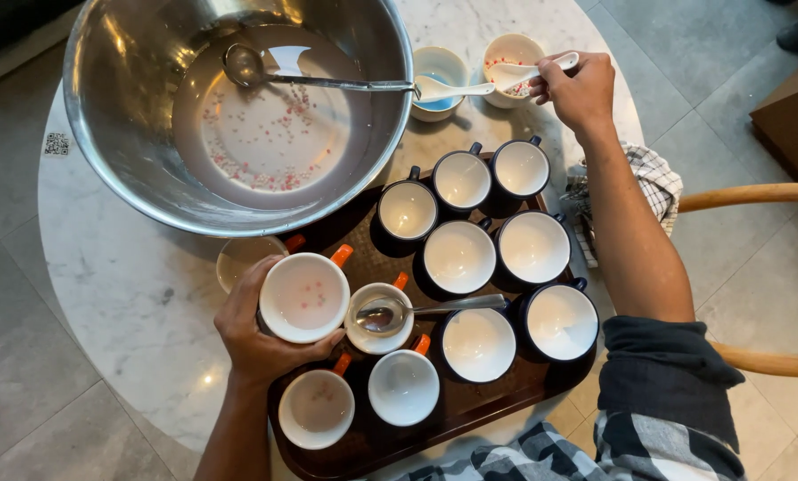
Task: The person uses a ladle to scoop a milky liquid with red specks from a large metal bowl and pours it into small white cups arranged on a tray. They then use a small spoon to add more of the red specks from a separate container into the cups.
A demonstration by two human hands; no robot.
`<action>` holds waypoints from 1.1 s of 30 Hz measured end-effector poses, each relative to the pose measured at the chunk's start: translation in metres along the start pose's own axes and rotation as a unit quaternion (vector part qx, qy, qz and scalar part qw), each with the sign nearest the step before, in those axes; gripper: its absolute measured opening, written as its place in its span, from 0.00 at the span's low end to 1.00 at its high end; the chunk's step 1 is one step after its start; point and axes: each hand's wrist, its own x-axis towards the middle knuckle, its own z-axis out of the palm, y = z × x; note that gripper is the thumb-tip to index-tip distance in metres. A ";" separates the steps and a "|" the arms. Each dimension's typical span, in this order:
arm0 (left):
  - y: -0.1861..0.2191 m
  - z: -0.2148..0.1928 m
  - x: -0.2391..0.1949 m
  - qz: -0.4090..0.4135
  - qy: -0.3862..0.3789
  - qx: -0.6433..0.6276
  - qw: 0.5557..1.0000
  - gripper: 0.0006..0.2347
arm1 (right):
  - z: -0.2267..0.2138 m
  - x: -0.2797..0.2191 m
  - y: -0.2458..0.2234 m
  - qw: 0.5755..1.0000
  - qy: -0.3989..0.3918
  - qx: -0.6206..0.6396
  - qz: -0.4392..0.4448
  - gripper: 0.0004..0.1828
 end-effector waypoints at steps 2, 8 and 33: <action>0.000 0.000 0.000 0.000 0.000 -0.004 1.000 0.40 | -0.002 -0.001 0.002 1.000 0.003 0.012 0.000 0.09; 0.001 -0.001 0.002 0.008 -0.005 0.004 1.000 0.40 | -0.007 0.003 0.011 0.998 0.021 0.066 0.013 0.09; 0.001 -0.003 0.001 0.003 0.004 -0.005 1.000 0.40 | -0.018 0.003 0.016 0.980 0.109 0.157 0.056 0.09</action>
